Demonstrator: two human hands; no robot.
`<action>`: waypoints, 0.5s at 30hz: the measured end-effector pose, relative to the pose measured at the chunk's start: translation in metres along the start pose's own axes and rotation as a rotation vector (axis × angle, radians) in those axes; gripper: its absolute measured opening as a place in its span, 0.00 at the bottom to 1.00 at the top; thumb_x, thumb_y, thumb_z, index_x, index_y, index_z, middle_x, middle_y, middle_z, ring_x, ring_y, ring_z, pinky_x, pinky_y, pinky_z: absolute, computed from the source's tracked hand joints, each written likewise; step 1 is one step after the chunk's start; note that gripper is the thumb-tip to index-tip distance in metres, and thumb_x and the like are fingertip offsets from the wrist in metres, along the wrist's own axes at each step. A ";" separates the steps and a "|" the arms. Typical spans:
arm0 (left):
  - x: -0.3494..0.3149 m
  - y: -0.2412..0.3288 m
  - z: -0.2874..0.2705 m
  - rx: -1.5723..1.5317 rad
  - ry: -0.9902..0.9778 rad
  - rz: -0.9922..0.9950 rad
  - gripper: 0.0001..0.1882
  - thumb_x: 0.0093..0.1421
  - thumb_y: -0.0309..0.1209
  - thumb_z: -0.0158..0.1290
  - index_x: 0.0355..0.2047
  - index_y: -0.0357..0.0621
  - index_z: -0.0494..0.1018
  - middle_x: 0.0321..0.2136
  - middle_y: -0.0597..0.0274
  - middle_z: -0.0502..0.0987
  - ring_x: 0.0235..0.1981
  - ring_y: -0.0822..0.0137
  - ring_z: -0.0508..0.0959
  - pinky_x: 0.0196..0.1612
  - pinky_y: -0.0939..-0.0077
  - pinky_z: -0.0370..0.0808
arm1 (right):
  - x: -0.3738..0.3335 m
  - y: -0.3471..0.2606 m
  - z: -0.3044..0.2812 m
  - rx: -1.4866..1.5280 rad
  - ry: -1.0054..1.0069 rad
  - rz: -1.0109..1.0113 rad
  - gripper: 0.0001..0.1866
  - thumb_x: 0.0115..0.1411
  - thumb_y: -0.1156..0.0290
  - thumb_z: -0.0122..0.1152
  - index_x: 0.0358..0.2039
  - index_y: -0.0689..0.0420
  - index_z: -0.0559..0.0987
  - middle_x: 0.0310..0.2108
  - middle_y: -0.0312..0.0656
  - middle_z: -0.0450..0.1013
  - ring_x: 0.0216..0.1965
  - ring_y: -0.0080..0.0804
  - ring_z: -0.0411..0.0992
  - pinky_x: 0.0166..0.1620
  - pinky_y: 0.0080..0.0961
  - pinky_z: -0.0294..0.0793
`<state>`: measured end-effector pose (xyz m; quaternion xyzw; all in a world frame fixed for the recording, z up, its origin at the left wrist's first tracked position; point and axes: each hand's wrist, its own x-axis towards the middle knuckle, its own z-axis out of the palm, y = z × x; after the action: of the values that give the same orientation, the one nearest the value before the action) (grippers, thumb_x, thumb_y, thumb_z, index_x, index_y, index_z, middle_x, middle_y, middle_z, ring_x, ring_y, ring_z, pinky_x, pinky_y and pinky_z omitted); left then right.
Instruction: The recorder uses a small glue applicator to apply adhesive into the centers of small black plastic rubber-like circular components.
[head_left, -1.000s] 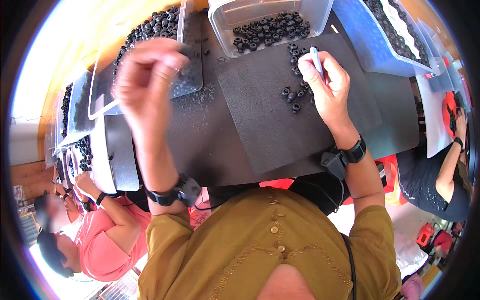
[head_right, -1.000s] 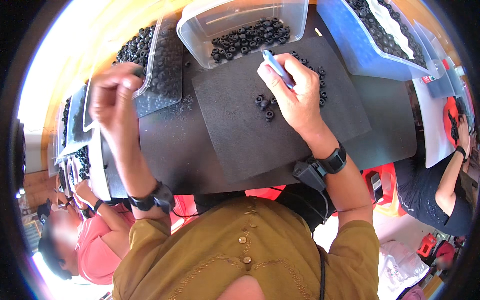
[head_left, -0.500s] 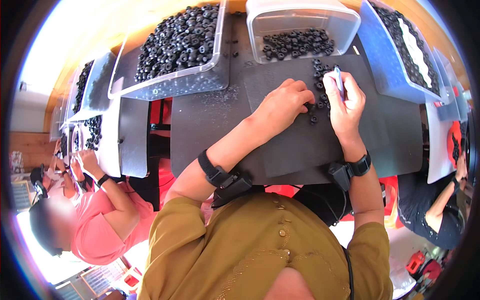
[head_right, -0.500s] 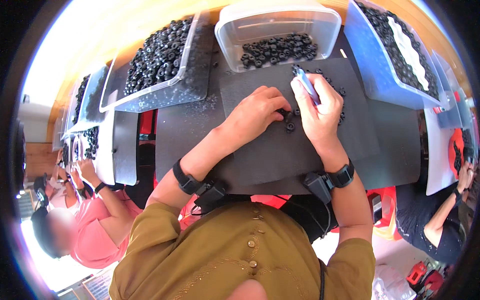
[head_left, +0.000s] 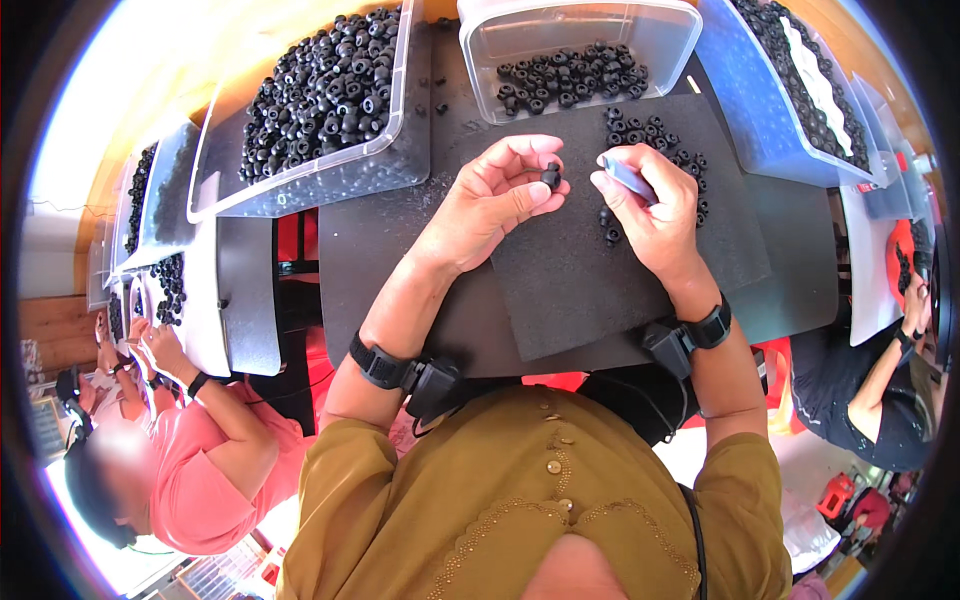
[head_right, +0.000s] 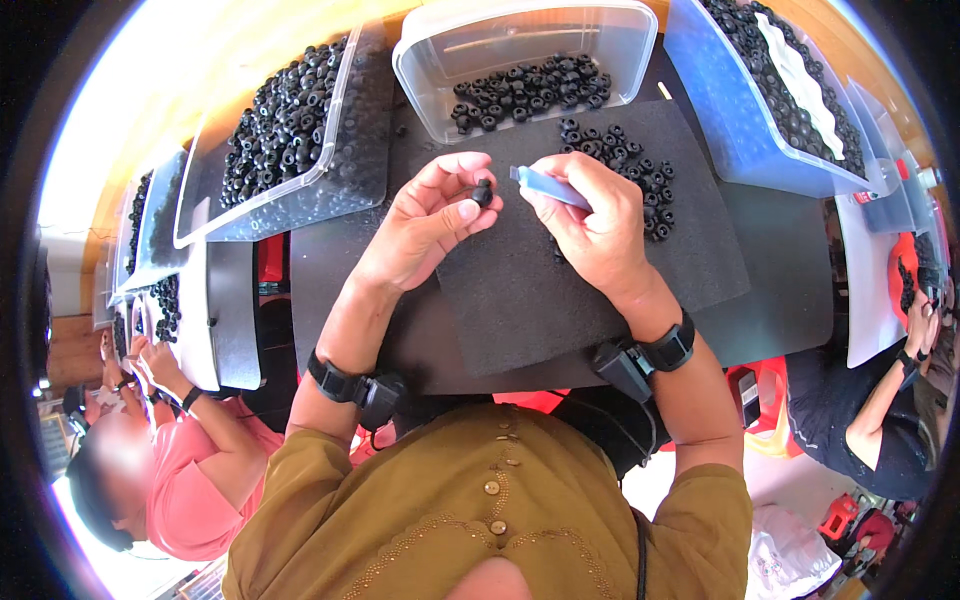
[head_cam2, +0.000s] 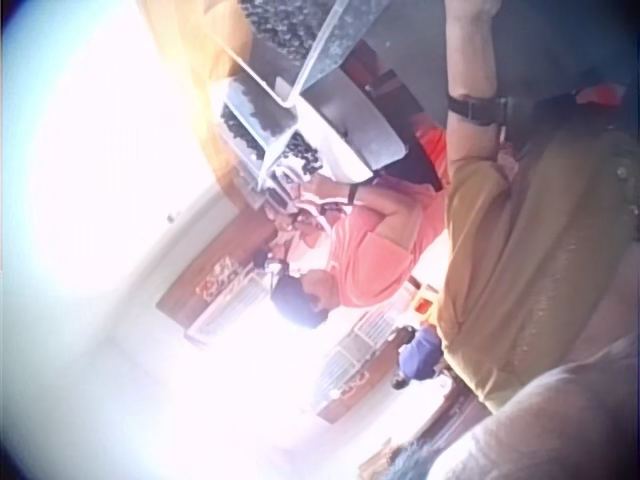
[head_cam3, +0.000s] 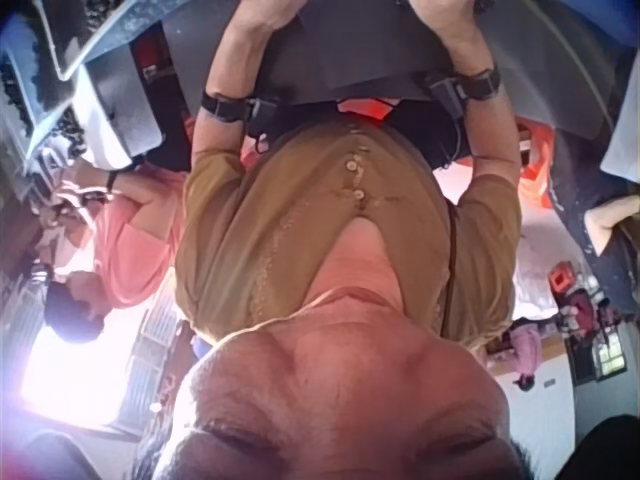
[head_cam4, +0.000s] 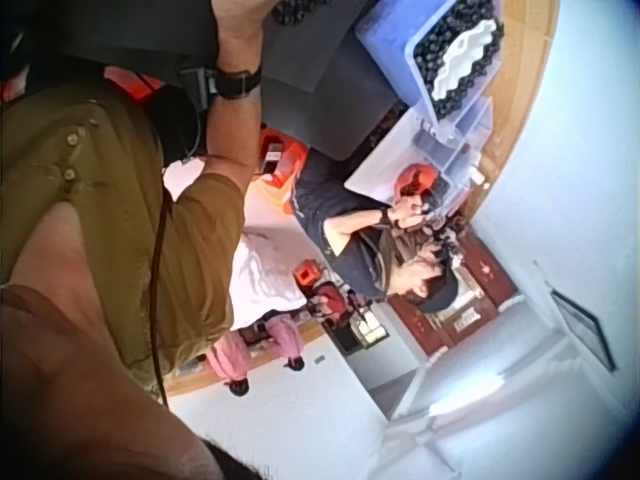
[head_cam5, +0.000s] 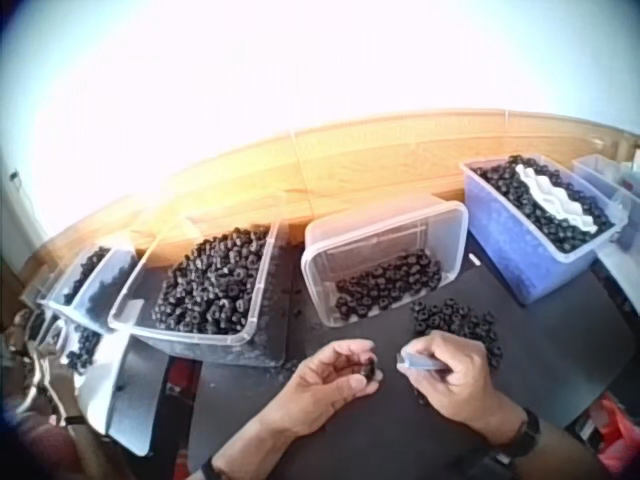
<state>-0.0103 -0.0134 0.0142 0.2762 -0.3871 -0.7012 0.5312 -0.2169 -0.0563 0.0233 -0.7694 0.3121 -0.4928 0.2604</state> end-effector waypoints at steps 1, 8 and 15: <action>0.000 -0.001 0.001 -0.020 -0.021 0.009 0.15 0.62 0.19 0.52 0.50 0.41 0.71 0.46 0.64 0.75 0.46 0.70 0.77 0.51 0.75 0.76 | 0.000 -0.001 0.000 -0.003 -0.004 0.003 0.05 0.56 0.77 0.65 0.32 0.61 0.78 0.23 0.37 0.72 0.20 0.21 0.67 0.25 0.19 0.65; -0.004 0.000 -0.014 -0.143 -0.069 -0.066 0.15 0.62 0.25 0.56 0.49 0.44 0.72 0.44 0.62 0.74 0.45 0.69 0.77 0.48 0.78 0.77 | 0.001 -0.003 0.000 0.007 -0.049 -0.003 0.06 0.57 0.75 0.65 0.33 0.61 0.78 0.23 0.36 0.71 0.20 0.21 0.66 0.24 0.19 0.63; -0.005 -0.004 -0.008 -0.374 -0.007 -0.053 0.14 0.63 0.27 0.55 0.49 0.42 0.72 0.44 0.57 0.75 0.41 0.69 0.78 0.42 0.85 0.78 | -0.001 -0.001 0.000 0.013 -0.195 -0.043 0.11 0.61 0.66 0.61 0.35 0.62 0.77 0.24 0.38 0.69 0.19 0.25 0.63 0.24 0.22 0.62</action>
<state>-0.0040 -0.0099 0.0063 0.1801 -0.2444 -0.7757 0.5532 -0.2166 -0.0548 0.0235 -0.8186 0.2654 -0.4229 0.2838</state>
